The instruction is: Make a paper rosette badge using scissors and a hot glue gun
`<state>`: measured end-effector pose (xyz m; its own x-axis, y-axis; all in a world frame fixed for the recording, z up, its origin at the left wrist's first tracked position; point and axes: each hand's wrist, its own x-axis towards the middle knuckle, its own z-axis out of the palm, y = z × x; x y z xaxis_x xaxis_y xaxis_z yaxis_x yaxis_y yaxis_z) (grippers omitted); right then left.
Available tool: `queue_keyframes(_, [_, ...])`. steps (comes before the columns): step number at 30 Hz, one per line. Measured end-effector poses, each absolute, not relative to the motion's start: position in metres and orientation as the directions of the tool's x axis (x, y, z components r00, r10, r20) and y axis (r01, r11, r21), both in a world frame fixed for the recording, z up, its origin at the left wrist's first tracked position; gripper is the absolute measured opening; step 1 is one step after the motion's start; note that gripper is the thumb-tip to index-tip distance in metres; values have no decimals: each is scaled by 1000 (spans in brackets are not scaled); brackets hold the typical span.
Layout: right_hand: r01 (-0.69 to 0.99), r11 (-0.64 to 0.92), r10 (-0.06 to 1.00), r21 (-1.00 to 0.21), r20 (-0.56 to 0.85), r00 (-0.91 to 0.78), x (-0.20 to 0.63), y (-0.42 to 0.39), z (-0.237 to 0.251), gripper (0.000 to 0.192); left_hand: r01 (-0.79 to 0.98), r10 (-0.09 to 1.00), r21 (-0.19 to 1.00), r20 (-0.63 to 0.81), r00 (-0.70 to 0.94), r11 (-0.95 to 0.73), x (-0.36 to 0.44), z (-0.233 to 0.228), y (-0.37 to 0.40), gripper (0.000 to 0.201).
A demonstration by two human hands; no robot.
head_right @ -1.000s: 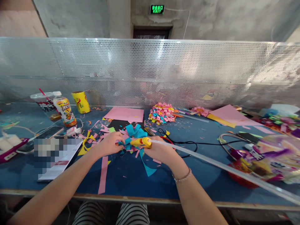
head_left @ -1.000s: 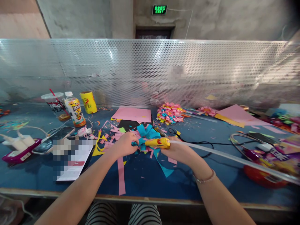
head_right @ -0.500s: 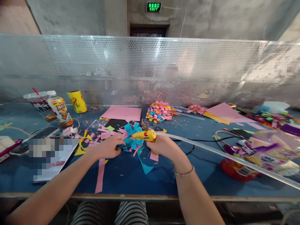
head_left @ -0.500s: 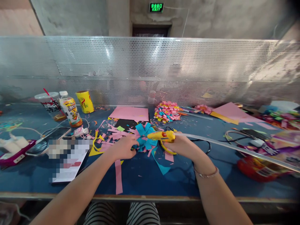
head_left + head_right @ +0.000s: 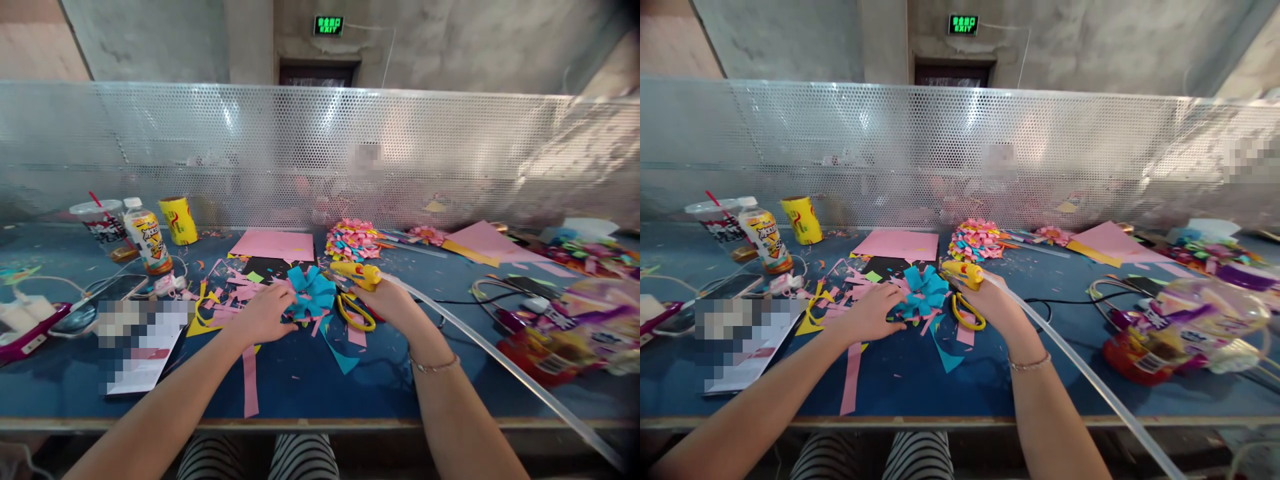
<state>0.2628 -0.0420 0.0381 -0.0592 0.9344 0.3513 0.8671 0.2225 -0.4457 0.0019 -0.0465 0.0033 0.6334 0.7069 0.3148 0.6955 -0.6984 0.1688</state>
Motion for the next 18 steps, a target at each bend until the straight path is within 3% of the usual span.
queue_keyframes(7, [899, 230, 958, -372, 249, -142, 273, -59, 45, 23, 615, 668, 266, 363, 650, -743, 6, 7, -51, 41])
queue_keyframes(12, [930, 322, 923, -178, 279, -266, 277, -68, 51, 19, 627, 763, 435, 366, 533, -646, 16, 18, -43, 29])
queue_keyframes(15, [925, 374, 909, -75, 226, -349, 274, -65, 49, 17, 668, 769, 382, 274, 578, -638, 27, 20, -28, 28])
queue_keyframes(18, [924, 378, 908, -68, 220, -355, 269, -62, 47, 15, 665, 732, 312, 222, 644, -679, 38, 17, -12, 25])
